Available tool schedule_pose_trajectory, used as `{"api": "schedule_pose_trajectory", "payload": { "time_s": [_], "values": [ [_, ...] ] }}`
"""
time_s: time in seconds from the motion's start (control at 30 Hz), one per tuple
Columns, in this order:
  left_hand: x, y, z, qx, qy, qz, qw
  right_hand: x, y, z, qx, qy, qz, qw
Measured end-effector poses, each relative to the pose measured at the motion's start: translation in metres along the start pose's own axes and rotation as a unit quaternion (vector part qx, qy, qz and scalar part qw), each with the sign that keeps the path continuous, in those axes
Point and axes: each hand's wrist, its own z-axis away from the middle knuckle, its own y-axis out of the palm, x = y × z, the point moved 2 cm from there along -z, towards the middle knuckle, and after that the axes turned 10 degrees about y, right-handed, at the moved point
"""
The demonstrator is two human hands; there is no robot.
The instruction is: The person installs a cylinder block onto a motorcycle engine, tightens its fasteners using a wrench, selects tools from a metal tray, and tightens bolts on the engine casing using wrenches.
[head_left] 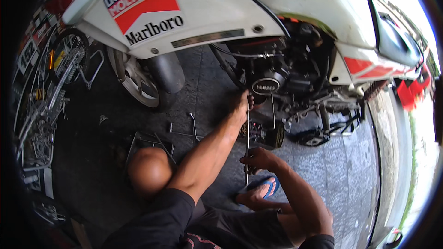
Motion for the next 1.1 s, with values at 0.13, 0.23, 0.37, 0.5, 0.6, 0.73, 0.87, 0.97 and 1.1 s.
{"api": "schedule_pose_trajectory", "payload": {
  "time_s": [0.13, 0.23, 0.37, 0.5, 0.6, 0.73, 0.87, 0.97, 1.1],
  "values": [
    [0.026, -0.031, 0.003, -0.079, 0.116, -0.159, 0.977, -0.033, 0.035, -0.023, 0.084, 0.049, -0.029, 0.995],
    [0.059, -0.033, 0.018, -0.075, 0.114, -0.395, 0.908, -0.064, 0.047, -0.033, 0.081, 0.098, -0.038, 0.991],
    [0.08, -0.073, 0.005, -0.079, 0.093, -0.549, 0.827, -0.082, 0.083, -0.074, 0.035, 0.055, 0.099, 0.993],
    [0.086, -0.08, 0.019, -0.031, 0.149, -0.434, 0.888, -0.091, 0.113, -0.125, -0.033, -0.162, 0.452, 0.877],
    [0.065, -0.075, 0.041, 0.048, 0.114, -0.247, 0.961, -0.078, 0.123, -0.153, -0.028, 0.042, 0.265, 0.963],
    [0.033, -0.052, 0.056, 0.077, 0.067, -0.2, 0.974, -0.091, 0.114, -0.172, -0.205, 0.051, 0.187, 0.959],
    [0.023, -0.002, 0.056, 0.145, 0.063, -0.206, 0.966, -0.108, 0.044, -0.147, -0.42, -0.109, -0.427, 0.793],
    [0.041, 0.014, 0.03, 0.198, 0.117, -0.147, 0.962, -0.047, -0.002, -0.075, -0.515, -0.275, -0.497, 0.642],
    [0.059, 0.002, -0.01, 0.182, 0.201, -0.189, 0.944, 0.014, -0.022, -0.036, -0.554, -0.277, -0.164, 0.767]
  ]
}}
